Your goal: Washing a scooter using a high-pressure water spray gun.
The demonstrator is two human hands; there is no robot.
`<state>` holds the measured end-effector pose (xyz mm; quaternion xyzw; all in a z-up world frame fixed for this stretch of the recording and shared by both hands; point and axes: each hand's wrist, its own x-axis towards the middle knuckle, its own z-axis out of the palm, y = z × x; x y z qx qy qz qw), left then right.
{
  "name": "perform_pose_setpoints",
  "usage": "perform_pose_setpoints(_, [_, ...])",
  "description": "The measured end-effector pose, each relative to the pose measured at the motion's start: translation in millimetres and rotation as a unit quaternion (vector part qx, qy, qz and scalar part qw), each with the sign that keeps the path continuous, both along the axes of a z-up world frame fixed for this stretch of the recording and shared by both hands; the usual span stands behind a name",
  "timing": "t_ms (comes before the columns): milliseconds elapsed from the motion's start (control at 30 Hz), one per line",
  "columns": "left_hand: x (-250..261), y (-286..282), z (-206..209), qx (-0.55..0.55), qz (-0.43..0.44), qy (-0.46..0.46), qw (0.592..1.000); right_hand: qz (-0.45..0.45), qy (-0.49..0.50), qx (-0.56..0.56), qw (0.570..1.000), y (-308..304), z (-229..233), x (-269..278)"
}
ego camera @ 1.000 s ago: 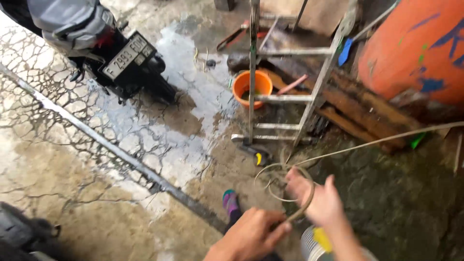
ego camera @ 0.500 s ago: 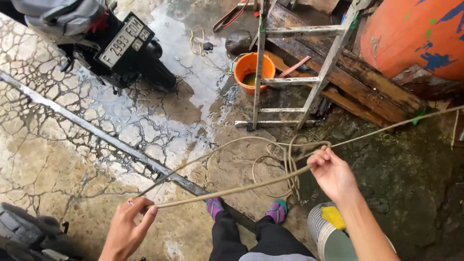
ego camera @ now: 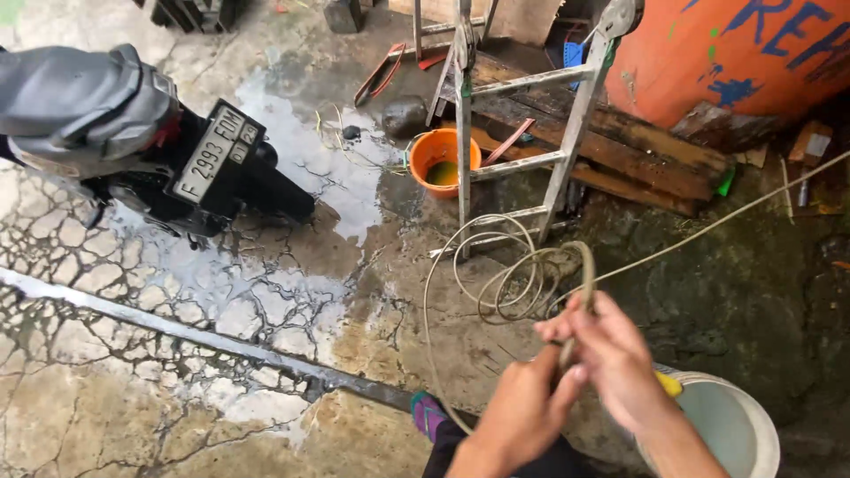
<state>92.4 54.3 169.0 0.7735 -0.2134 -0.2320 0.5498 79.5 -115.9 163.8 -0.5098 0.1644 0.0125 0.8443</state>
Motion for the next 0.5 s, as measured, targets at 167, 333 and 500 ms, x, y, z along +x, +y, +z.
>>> perform_pose_setpoints(167, [-16.0,16.0,3.5,0.026,-0.014,-0.104,0.994,-0.202,0.073,0.343,0.914,-66.7,-73.9,-29.2])
perform_pose_setpoints(333, [-14.3,80.4,31.3,0.055,-0.129,-0.239,0.961,-0.366,0.132,0.58,0.715,-141.6,-234.4,-45.7])
perform_pose_setpoints(500, [-7.5,161.0,11.8,0.045,-0.06,-0.26,0.963,-0.266,0.128,0.559,0.775,-152.6,-262.3,-43.9])
